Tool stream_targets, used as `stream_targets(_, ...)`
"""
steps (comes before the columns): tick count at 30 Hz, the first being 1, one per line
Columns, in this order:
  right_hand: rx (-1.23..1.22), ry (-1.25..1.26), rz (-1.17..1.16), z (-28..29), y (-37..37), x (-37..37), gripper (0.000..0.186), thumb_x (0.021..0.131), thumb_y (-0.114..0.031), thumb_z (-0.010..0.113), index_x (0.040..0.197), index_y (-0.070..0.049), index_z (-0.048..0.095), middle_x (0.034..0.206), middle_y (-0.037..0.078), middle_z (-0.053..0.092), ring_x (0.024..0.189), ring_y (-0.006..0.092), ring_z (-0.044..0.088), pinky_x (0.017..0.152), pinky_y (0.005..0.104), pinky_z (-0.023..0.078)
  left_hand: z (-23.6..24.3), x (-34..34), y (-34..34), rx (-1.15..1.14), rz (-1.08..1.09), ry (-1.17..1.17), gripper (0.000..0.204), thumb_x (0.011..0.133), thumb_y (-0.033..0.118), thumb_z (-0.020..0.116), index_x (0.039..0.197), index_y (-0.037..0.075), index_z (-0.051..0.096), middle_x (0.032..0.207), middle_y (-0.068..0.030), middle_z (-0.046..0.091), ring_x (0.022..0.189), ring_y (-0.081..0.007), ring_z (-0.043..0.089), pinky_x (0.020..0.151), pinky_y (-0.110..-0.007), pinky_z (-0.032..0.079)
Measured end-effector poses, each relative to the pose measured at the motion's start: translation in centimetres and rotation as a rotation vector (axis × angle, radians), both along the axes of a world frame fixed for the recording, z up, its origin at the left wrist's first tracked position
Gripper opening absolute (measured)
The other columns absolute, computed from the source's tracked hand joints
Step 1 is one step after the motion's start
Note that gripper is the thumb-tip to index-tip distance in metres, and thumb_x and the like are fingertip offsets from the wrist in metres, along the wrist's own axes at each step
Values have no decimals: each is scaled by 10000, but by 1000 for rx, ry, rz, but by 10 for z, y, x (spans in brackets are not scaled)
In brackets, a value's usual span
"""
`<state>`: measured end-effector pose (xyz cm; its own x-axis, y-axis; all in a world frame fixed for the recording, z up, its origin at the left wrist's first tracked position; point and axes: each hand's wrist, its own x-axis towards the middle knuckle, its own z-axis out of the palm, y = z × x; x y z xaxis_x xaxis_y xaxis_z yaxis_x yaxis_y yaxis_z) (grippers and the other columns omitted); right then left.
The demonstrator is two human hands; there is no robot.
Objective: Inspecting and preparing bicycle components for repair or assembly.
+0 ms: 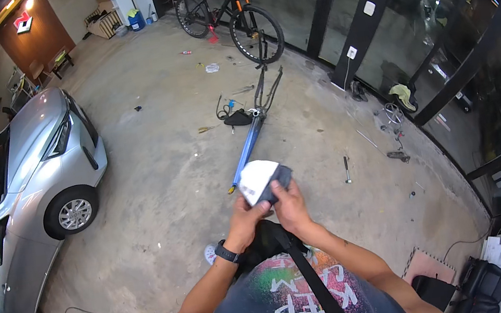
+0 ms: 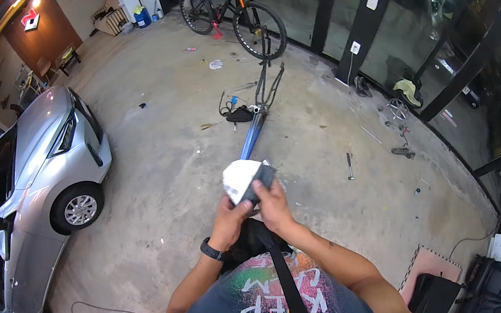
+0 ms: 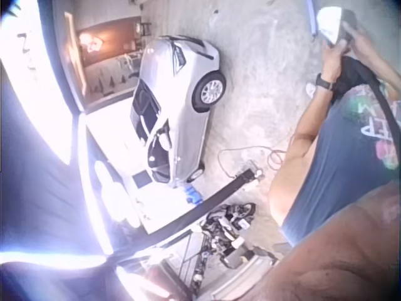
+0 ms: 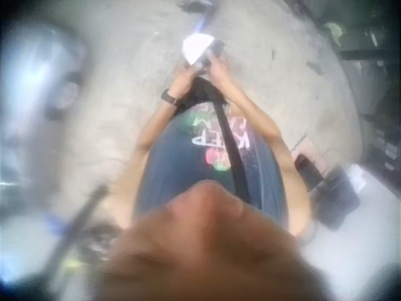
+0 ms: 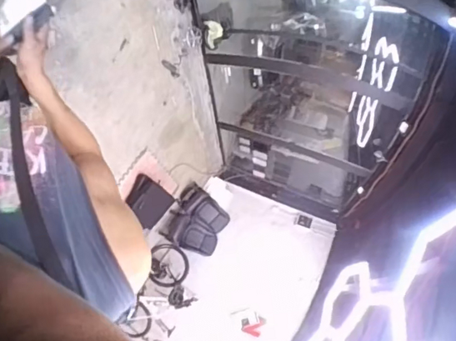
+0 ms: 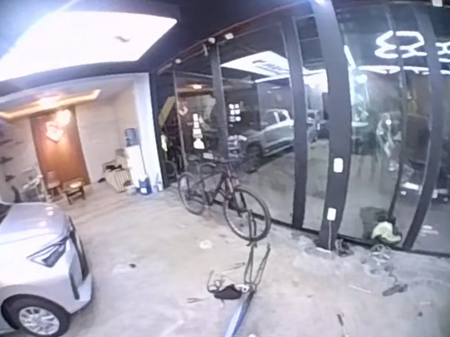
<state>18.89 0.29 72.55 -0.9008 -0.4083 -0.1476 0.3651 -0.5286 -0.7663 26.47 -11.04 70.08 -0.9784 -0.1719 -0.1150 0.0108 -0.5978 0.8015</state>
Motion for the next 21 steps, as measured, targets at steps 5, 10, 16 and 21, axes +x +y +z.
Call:
stream_targets(5,258,345,283,-3,-95,28,261,973,-79,651,1220,3,655,1096,52,715,980,126,655,888,293,522,14,50,-108,-12,357,-171,374,896,11,707,1247,50,585,1105,-61,703,914,-180,710,683,-325,619)
stream_targets(10,75,-97,574,-1,-214,56,248,928,-105,713,1146,12,706,997,62,739,908,146,692,823,295,552,42,114,-245,-199,481,-137,396,871,1,727,1225,16,551,1115,-88,691,924,-161,705,660,-277,613)
stream_targets(16,-71,-225,632,3,-352,89,309,934,-116,709,1174,-13,545,1108,129,686,930,204,714,836,373,610,54,155,-388,-225,526,-130,319,951,87,669,1237,26,543,1095,-87,690,890,-136,694,650,-270,590)
stream_targets(21,-110,43,695,12,-430,82,342,949,-64,675,1250,-16,519,1030,139,692,945,224,718,800,360,614,57,158,-470,-206,546,-206,375,977,221,674,1285,38,562,1081,-58,708,854,-136,703,640,-277,588)
